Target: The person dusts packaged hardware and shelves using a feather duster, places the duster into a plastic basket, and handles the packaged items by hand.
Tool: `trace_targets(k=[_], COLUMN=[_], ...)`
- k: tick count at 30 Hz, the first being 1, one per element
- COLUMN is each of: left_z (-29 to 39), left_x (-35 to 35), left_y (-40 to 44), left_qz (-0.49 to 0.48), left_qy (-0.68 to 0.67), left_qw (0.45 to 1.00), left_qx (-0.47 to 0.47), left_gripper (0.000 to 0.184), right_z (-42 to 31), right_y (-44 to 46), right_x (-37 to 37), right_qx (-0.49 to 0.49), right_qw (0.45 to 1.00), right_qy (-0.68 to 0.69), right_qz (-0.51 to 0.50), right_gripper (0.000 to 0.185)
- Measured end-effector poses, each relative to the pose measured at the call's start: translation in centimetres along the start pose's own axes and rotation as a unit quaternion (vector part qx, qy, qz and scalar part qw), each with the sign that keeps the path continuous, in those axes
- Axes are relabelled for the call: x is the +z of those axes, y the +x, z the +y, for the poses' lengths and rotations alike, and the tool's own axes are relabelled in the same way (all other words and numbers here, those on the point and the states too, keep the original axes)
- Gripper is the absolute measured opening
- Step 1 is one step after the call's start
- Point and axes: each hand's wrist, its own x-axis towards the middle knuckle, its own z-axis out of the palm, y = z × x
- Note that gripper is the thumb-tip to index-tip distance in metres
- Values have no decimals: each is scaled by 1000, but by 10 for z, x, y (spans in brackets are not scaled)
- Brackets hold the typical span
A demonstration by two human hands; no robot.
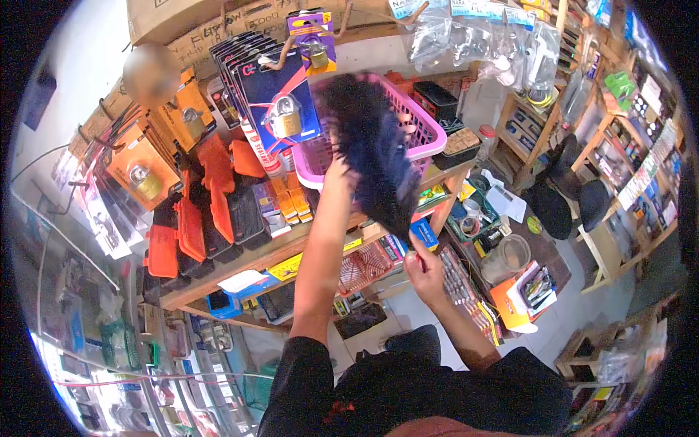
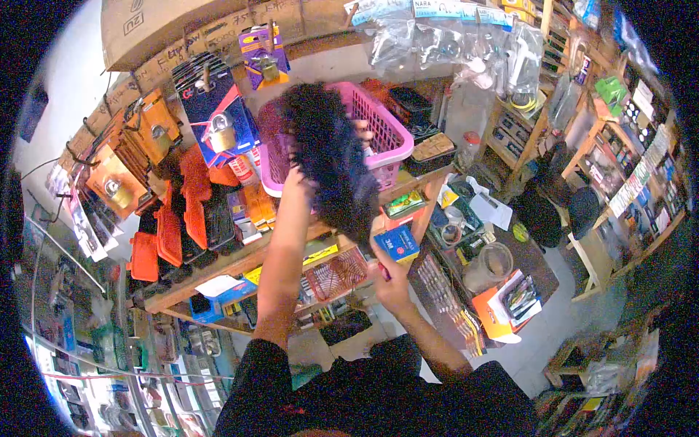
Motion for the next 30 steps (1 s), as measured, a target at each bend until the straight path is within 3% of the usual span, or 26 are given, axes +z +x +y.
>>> trace_targets(k=[2,3,5,6,8,10,11,14,15,18,19,22,24,28,30], left_z=[-7,-14,18,25,25,-4,-12,6,18,21,12,-5,-9,0,0], left_x=[-6,-8,28,33,34,9,-2,19,30,30,18,8,1,-6,-8], left_y=[4,-1,-9,-12,-11,-10,-10,-10,-8,-5,-1,-7,-5,0,2], left_qz=[40,41,152,243,209,13,-84,-40,144,78,91,-10,-31,-9,-50], left_qy=[-53,-185,-292,-179,-189,-222,-233,-318,-277,-335,-328,-246,-272,-297,-323], left_qw=[997,981,944,953,959,971,962,944,946,936,938,965,959,955,945], left_qx=[37,48,28,-3,33,87,113,83,84,76,66,87,71,-7,5], left_gripper=[85,83,78,82,83,80,79,76,75,73,80,89,99,110,110], right_z=[0,-1,-27,-35,-22,10,0,-35,-41,-36,-22,3,39,44,46], right_y=[4,10,18,21,27,32,32,41,47,59,58,41,11,-45,-48], right_x=[2,1,8,12,19,25,26,32,33,40,41,44,49,61,59], right_qx=[-10,-51,-21,-5,-31,-65,-44,-19,3,19,-15,16,23,101,80], right_qw=[1000,999,994,989,993,997,998,991,987,988,993,996,996,967,970], right_qy=[9,14,101,144,116,14,40,130,162,152,119,86,80,234,227], right_qz=[-2,-7,28,46,18,-33,-26,2,13,17,12,8,20,20,13], right_gripper=[46,50,50,49,49,50,49,48,48,49,49,49,51,55,53])
